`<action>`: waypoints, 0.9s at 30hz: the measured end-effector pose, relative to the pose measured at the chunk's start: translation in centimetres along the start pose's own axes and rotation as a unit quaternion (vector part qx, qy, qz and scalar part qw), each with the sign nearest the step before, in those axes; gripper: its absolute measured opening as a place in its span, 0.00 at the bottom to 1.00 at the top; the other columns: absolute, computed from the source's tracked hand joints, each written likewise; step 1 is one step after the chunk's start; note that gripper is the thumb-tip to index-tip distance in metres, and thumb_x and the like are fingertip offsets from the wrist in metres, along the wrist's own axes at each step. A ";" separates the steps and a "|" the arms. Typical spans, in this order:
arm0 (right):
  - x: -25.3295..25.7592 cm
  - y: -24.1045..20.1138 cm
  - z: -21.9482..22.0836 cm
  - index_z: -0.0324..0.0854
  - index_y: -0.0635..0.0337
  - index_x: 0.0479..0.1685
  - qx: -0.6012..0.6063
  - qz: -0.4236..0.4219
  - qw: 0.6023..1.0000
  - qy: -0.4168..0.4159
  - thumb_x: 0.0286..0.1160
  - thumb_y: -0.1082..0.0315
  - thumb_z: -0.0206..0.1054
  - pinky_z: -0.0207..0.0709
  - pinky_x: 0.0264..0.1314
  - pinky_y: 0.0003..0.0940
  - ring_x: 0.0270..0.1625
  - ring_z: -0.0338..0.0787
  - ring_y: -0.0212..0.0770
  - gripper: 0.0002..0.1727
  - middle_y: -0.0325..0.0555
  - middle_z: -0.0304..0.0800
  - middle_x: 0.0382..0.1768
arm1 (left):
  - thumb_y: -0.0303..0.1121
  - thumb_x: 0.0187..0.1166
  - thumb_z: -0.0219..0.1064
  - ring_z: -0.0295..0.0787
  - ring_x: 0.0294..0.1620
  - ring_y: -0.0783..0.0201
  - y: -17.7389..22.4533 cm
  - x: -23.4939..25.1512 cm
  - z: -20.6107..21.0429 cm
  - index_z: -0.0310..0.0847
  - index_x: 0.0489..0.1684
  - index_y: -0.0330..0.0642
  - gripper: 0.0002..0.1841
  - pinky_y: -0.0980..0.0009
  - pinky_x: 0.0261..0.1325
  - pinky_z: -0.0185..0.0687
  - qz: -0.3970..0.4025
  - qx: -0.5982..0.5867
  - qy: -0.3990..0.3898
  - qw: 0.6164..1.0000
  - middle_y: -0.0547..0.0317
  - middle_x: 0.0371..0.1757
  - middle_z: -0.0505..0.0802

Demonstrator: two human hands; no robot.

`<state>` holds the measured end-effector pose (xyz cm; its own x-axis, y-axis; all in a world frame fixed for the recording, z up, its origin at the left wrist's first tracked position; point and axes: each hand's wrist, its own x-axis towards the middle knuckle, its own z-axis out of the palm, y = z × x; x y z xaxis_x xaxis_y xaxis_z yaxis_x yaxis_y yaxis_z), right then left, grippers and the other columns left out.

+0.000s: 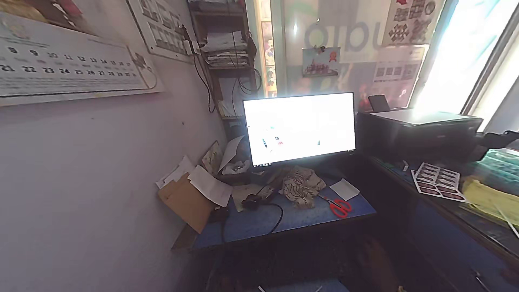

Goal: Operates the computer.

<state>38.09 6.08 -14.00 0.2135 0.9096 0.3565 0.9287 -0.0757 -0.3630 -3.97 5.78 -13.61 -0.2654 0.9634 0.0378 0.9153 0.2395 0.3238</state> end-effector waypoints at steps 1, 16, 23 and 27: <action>0.0 0.0 0.0 0.85 0.60 0.71 -0.001 -0.004 1.000 0.005 0.77 0.62 0.67 0.75 0.78 0.59 0.76 0.81 0.67 0.23 0.67 0.82 0.73 | 0.46 0.90 0.48 0.72 0.83 0.36 0.1 0.0 -0.1 0.71 0.76 0.24 0.31 0.45 0.83 0.68 0.000 0.002 0.000 1.000 0.26 0.82 0.73; 0.1 -0.1 0.0 0.85 0.58 0.71 -0.012 0.015 1.000 -0.003 0.78 0.60 0.67 0.74 0.79 0.58 0.77 0.80 0.65 0.24 0.66 0.81 0.74 | 0.46 0.89 0.50 0.69 0.84 0.32 -1.3 0.6 1.6 0.72 0.75 0.23 0.31 0.43 0.84 0.65 0.021 -0.016 0.025 0.999 0.23 0.81 0.73; 0.0 -0.3 -0.4 0.84 0.59 0.72 -0.008 0.023 1.000 -0.012 0.79 0.60 0.66 0.73 0.80 0.58 0.78 0.79 0.65 0.24 0.67 0.80 0.74 | 0.48 0.90 0.46 0.73 0.82 0.34 -1.7 0.8 2.3 0.74 0.74 0.24 0.32 0.43 0.83 0.67 0.033 -0.004 0.033 0.999 0.26 0.79 0.77; 0.0 -0.3 -0.3 0.84 0.58 0.72 -0.009 0.022 1.000 -0.009 0.79 0.59 0.66 0.74 0.79 0.58 0.77 0.80 0.65 0.24 0.66 0.80 0.74 | 0.49 0.90 0.46 0.73 0.82 0.34 -1.6 0.8 2.1 0.73 0.74 0.23 0.33 0.42 0.83 0.68 0.032 -0.005 0.029 0.999 0.26 0.79 0.77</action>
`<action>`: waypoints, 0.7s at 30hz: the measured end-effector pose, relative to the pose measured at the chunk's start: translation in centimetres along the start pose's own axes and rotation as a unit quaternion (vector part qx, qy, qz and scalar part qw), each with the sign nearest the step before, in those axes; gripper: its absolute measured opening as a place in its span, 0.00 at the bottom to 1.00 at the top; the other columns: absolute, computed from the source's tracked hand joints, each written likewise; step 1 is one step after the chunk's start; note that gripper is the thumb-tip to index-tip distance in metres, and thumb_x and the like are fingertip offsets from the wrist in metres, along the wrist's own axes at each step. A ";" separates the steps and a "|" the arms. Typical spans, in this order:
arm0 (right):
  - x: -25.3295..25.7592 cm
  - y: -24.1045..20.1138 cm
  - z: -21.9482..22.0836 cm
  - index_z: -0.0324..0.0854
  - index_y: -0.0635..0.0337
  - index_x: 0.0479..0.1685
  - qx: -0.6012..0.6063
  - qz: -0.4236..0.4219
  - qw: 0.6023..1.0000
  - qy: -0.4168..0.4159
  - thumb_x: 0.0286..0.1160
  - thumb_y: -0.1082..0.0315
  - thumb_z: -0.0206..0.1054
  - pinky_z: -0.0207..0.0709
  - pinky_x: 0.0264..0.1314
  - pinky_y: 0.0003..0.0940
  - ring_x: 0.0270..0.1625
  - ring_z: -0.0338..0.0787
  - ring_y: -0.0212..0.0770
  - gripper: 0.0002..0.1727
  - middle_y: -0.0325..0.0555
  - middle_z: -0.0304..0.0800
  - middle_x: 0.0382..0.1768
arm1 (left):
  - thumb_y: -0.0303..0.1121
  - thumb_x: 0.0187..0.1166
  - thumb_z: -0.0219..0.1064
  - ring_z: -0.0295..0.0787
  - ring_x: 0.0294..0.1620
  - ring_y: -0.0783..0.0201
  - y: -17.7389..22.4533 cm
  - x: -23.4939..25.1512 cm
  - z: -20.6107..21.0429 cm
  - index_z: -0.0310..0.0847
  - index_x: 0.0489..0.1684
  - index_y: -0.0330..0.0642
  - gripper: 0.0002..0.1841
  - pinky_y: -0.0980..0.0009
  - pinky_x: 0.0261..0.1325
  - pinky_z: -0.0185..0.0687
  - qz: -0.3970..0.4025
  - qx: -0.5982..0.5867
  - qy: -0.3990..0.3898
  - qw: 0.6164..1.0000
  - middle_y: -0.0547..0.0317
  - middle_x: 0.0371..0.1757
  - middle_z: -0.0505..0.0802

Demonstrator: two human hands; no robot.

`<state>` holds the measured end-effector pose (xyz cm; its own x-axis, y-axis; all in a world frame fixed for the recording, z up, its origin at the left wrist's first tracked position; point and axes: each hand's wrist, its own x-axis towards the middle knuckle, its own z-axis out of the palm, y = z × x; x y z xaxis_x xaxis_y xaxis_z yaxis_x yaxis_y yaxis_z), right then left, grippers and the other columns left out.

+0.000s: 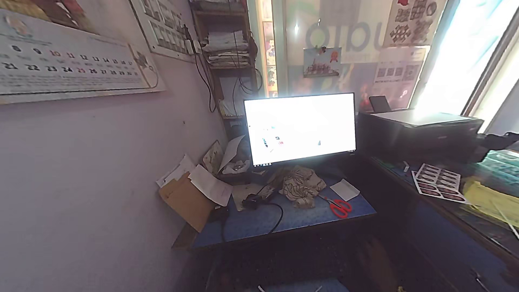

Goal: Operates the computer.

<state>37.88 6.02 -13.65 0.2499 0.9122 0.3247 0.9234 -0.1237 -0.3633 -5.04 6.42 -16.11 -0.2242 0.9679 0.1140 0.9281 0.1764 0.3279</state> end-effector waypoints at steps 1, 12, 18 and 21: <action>0.0 0.1 0.1 0.85 0.58 0.72 0.000 -0.002 1.000 0.003 0.79 0.60 0.66 0.74 0.79 0.58 0.77 0.80 0.65 0.24 0.66 0.80 0.74 | 0.48 0.90 0.46 0.74 0.82 0.34 0.0 0.0 -0.2 0.72 0.74 0.22 0.33 0.42 0.82 0.68 -0.002 0.001 -0.007 1.000 0.25 0.78 0.77; 0.1 0.3 0.2 0.86 0.60 0.69 -0.008 -0.006 1.000 -0.004 0.78 0.59 0.66 0.74 0.79 0.56 0.76 0.81 0.64 0.23 0.65 0.82 0.73 | 0.48 0.89 0.47 0.74 0.81 0.34 -0.5 0.3 0.8 0.73 0.73 0.23 0.32 0.44 0.82 0.70 0.011 0.006 0.022 1.000 0.25 0.78 0.78; 0.1 0.3 0.1 0.87 0.61 0.67 -0.012 -0.014 1.000 -0.012 0.76 0.60 0.67 0.73 0.79 0.58 0.77 0.80 0.65 0.23 0.66 0.81 0.74 | 0.45 0.92 0.45 0.73 0.82 0.32 0.6 -0.4 -1.4 0.75 0.76 0.27 0.29 0.42 0.82 0.68 0.007 0.015 -0.052 0.999 0.25 0.81 0.75; 0.2 0.0 -0.5 0.86 0.59 0.70 -0.004 -0.006 0.999 -0.046 0.79 0.60 0.62 0.68 0.84 0.57 0.82 0.76 0.64 0.23 0.63 0.79 0.78 | 0.45 0.92 0.44 0.71 0.83 0.32 1.2 -0.6 -2.4 0.75 0.77 0.29 0.29 0.42 0.83 0.68 -0.003 0.011 -0.084 0.996 0.26 0.83 0.73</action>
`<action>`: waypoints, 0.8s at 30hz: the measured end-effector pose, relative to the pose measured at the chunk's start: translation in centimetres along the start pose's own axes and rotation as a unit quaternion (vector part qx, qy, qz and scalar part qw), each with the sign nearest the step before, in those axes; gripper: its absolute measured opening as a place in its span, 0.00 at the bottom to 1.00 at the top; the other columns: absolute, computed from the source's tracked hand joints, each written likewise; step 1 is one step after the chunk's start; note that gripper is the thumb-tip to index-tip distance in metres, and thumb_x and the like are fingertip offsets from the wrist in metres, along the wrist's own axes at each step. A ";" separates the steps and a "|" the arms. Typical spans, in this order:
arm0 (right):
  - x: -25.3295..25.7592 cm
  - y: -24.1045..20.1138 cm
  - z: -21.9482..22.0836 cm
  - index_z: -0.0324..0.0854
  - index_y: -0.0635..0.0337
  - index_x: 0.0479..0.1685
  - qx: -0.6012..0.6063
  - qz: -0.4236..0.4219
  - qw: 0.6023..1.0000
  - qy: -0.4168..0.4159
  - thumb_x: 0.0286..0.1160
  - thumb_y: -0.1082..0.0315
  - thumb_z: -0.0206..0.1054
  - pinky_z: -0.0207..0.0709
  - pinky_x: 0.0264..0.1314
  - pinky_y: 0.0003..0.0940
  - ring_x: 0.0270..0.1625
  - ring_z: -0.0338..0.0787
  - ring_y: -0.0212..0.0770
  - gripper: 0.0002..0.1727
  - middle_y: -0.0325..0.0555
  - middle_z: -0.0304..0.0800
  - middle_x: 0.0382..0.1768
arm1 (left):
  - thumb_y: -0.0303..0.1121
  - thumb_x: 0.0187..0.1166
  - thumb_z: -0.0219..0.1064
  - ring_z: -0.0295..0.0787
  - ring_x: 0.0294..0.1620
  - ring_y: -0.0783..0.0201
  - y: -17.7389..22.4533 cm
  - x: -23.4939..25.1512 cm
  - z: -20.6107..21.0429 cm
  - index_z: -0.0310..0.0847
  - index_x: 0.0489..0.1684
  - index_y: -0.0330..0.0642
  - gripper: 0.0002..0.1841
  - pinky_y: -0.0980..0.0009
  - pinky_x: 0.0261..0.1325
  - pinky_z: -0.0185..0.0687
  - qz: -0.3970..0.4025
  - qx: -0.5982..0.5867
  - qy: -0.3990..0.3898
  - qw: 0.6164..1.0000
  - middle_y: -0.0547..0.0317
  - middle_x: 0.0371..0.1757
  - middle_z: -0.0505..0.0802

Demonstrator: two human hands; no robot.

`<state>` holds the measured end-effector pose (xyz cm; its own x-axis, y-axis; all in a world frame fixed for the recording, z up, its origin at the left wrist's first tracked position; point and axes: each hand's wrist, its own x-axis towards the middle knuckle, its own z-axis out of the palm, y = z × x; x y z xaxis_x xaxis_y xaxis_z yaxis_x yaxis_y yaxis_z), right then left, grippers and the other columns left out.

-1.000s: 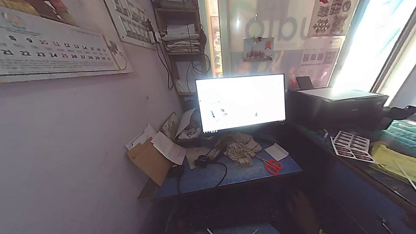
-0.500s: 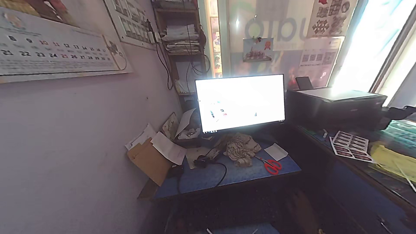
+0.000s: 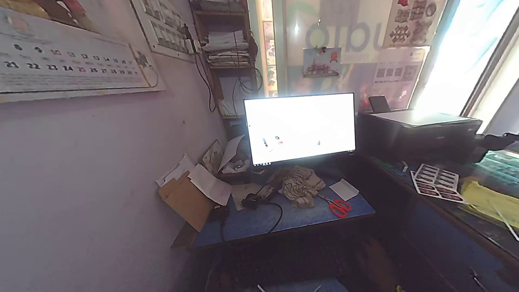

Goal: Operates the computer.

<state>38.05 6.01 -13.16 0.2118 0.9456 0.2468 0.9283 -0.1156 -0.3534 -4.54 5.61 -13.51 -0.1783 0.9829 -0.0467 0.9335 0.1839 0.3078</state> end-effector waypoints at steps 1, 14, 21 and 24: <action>0.0 0.0 0.0 0.85 0.59 0.70 0.000 0.000 1.000 -0.005 0.79 0.60 0.61 0.67 0.84 0.57 0.82 0.75 0.64 0.24 0.63 0.78 0.78 | 0.45 0.92 0.45 0.72 0.83 0.32 -0.2 0.1 0.4 0.76 0.76 0.29 0.29 0.42 0.83 0.68 0.002 -0.002 0.013 1.000 0.25 0.83 0.73; -0.3 0.5 1.0 0.88 0.60 0.66 -0.009 -0.011 0.999 0.043 0.74 0.59 0.68 0.74 0.79 0.58 0.77 0.80 0.65 0.23 0.65 0.81 0.73 | 0.47 0.93 0.43 0.74 0.81 0.31 -0.6 0.5 1.0 0.73 0.78 0.29 0.31 0.42 0.81 0.71 -0.001 0.026 0.009 1.000 0.26 0.84 0.71; -0.3 0.4 0.9 0.89 0.61 0.64 -0.010 -0.021 0.998 0.060 0.74 0.60 0.67 0.75 0.78 0.58 0.76 0.82 0.65 0.22 0.65 0.83 0.72 | 0.47 0.92 0.44 0.73 0.82 0.31 -0.4 0.2 0.5 0.71 0.79 0.26 0.31 0.42 0.81 0.70 0.000 0.013 0.020 1.000 0.25 0.83 0.72; -0.4 0.2 0.8 0.89 0.61 0.64 -0.008 -0.024 0.998 0.064 0.74 0.61 0.67 0.76 0.77 0.58 0.75 0.82 0.66 0.22 0.66 0.83 0.71 | 0.46 0.93 0.45 0.72 0.83 0.31 0.6 -0.4 -0.9 0.68 0.81 0.26 0.31 0.42 0.83 0.67 -0.016 0.008 -0.005 1.000 0.25 0.84 0.71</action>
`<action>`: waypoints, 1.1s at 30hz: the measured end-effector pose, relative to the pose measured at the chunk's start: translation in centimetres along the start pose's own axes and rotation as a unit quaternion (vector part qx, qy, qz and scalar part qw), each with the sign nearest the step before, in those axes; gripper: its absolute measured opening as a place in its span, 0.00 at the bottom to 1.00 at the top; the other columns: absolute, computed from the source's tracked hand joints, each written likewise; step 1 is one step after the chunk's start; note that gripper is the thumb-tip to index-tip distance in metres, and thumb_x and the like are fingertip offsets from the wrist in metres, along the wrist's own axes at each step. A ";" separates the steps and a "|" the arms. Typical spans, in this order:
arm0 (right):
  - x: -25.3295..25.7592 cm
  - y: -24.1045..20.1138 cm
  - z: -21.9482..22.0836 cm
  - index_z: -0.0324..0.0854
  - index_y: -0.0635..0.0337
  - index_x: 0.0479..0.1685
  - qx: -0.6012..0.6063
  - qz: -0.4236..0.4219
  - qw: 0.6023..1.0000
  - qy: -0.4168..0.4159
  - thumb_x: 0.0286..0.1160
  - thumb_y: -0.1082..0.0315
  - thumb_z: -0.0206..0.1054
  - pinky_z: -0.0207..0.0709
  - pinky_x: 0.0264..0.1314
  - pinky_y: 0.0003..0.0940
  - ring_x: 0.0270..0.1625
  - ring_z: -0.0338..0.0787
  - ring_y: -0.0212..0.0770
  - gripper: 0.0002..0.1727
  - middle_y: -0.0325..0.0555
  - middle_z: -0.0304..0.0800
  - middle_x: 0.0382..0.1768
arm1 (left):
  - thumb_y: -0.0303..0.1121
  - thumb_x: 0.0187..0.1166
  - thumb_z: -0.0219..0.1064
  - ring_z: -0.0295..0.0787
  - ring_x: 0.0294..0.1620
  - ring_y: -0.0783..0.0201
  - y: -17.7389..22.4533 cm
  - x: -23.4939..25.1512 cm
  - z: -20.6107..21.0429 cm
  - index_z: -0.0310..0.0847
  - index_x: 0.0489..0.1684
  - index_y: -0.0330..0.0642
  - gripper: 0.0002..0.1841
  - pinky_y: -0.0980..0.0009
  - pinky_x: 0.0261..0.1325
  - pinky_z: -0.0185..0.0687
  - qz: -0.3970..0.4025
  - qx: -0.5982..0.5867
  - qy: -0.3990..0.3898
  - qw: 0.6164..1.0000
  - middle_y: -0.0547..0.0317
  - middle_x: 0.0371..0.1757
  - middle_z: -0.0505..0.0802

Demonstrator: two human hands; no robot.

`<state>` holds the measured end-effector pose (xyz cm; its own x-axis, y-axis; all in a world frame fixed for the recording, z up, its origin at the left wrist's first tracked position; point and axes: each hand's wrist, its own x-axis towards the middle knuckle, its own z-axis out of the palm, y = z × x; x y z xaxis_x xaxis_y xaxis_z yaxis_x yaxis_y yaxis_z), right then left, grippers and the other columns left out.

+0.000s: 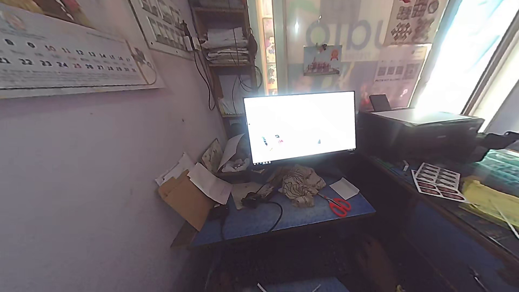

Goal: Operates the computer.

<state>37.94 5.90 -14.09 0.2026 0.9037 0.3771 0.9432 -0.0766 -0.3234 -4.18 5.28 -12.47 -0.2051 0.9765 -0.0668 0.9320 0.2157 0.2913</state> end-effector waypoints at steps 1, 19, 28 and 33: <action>0.0 0.0 0.0 0.89 0.61 0.64 -0.002 0.000 1.000 0.000 0.74 0.61 0.67 0.76 0.77 0.58 0.75 0.82 0.66 0.22 0.66 0.84 0.71 | 0.47 0.92 0.46 0.72 0.82 0.32 -0.2 0.2 0.4 0.68 0.81 0.25 0.32 0.42 0.82 0.68 -0.001 -0.004 0.013 1.000 0.25 0.83 0.72; 0.1 -0.1 -0.2 0.87 0.60 0.68 0.012 0.021 1.000 -0.017 0.76 0.59 0.67 0.74 0.78 0.57 0.76 0.81 0.65 0.23 0.67 0.81 0.73 | 0.52 0.90 0.51 0.72 0.83 0.34 -1.5 1.5 2.9 0.65 0.81 0.22 0.36 0.43 0.84 0.66 -0.010 -0.069 0.082 0.994 0.23 0.80 0.75; 0.1 0.2 0.1 0.87 0.59 0.67 0.018 0.009 1.000 -0.006 0.75 0.60 0.67 0.74 0.79 0.58 0.76 0.81 0.65 0.23 0.66 0.82 0.73 | 0.53 0.89 0.51 0.74 0.81 0.33 -1.7 1.5 3.0 0.65 0.81 0.23 0.37 0.42 0.82 0.68 -0.008 -0.083 0.087 0.993 0.24 0.79 0.76; 0.1 0.4 0.3 0.88 0.60 0.66 0.010 -0.003 1.000 0.001 0.74 0.60 0.68 0.75 0.78 0.57 0.76 0.82 0.65 0.23 0.66 0.83 0.72 | 0.53 0.89 0.51 0.73 0.82 0.33 -1.5 1.4 2.9 0.65 0.81 0.23 0.37 0.42 0.83 0.68 -0.009 -0.077 0.087 0.993 0.25 0.80 0.76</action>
<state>38.27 6.13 -14.41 0.1980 0.9036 0.3799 0.9390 -0.0638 -0.3379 -5.03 6.35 -15.79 -0.2820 0.9554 0.0882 0.8737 0.2177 0.4351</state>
